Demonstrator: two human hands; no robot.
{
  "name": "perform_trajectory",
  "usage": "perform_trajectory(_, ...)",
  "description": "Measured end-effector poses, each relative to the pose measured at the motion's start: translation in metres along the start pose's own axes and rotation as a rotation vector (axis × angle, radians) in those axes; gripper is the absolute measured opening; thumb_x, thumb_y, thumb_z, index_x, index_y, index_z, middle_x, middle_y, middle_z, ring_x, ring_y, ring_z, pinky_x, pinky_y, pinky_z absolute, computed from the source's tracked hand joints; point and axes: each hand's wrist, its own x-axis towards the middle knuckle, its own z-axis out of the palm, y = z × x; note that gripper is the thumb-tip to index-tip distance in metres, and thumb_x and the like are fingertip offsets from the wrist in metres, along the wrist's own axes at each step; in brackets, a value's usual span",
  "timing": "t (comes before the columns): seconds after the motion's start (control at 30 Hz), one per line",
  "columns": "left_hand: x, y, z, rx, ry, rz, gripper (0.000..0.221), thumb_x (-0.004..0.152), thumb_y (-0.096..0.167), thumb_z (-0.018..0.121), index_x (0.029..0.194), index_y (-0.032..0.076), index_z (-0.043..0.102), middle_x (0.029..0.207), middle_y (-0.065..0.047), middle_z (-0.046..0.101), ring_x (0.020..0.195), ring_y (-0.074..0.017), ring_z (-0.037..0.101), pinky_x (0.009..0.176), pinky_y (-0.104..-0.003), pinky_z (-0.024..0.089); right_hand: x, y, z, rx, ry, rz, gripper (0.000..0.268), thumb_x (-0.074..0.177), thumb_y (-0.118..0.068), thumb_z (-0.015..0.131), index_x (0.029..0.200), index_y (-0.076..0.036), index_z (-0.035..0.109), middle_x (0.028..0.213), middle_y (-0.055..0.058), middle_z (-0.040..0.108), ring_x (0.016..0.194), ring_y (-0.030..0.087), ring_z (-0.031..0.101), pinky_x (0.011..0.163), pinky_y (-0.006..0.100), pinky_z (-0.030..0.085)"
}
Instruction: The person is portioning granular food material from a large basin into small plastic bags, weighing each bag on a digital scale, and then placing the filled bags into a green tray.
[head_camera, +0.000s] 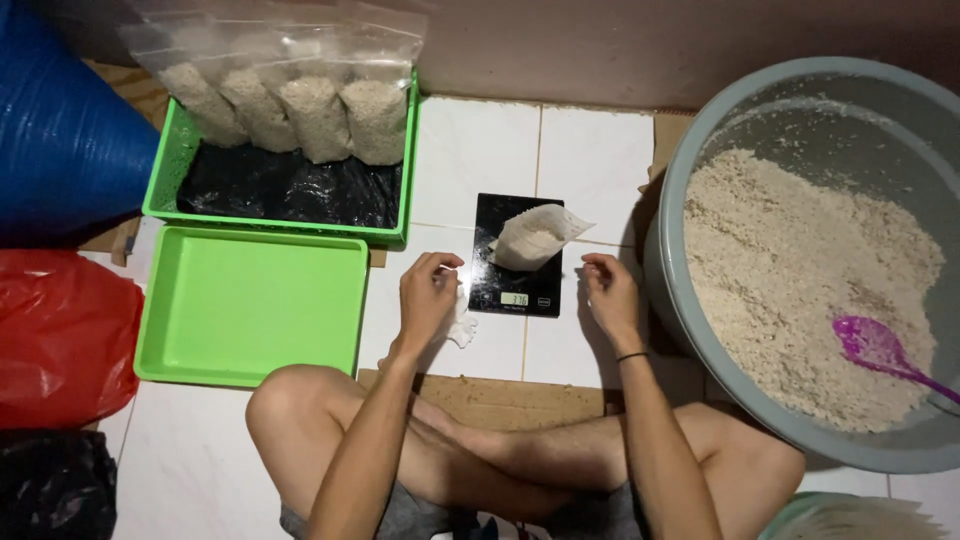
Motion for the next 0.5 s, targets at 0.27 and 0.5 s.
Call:
perform_trajectory(0.27,0.013,-0.013,0.018,0.087,-0.071,0.025,0.017,0.083,0.002,0.061,0.089,0.014,0.071,0.085,-0.009,0.067,0.084,-0.032,0.069,0.075,-0.039,0.057,-0.01,-0.032,-0.002,-0.132,-0.026,0.027,0.022,0.089,-0.002,0.065,0.103,-0.017,0.073,0.09,0.009,0.072,0.089,0.029,0.069,0.08,0.039,0.056)
perform_trajectory(0.5,0.015,-0.018,0.02,0.1,-0.114,-0.005,0.017,0.083,0.003,0.061,0.089,0.015,0.072,0.086,-0.009,0.067,0.085,-0.0308,0.069,0.075,-0.038,0.057,-0.011,-0.042,-0.001,-0.151,-0.058,-0.016,0.02,0.089,-0.001,0.063,0.103,-0.013,0.072,0.09,0.015,0.071,0.091,0.034,0.069,0.08,0.042,0.056)
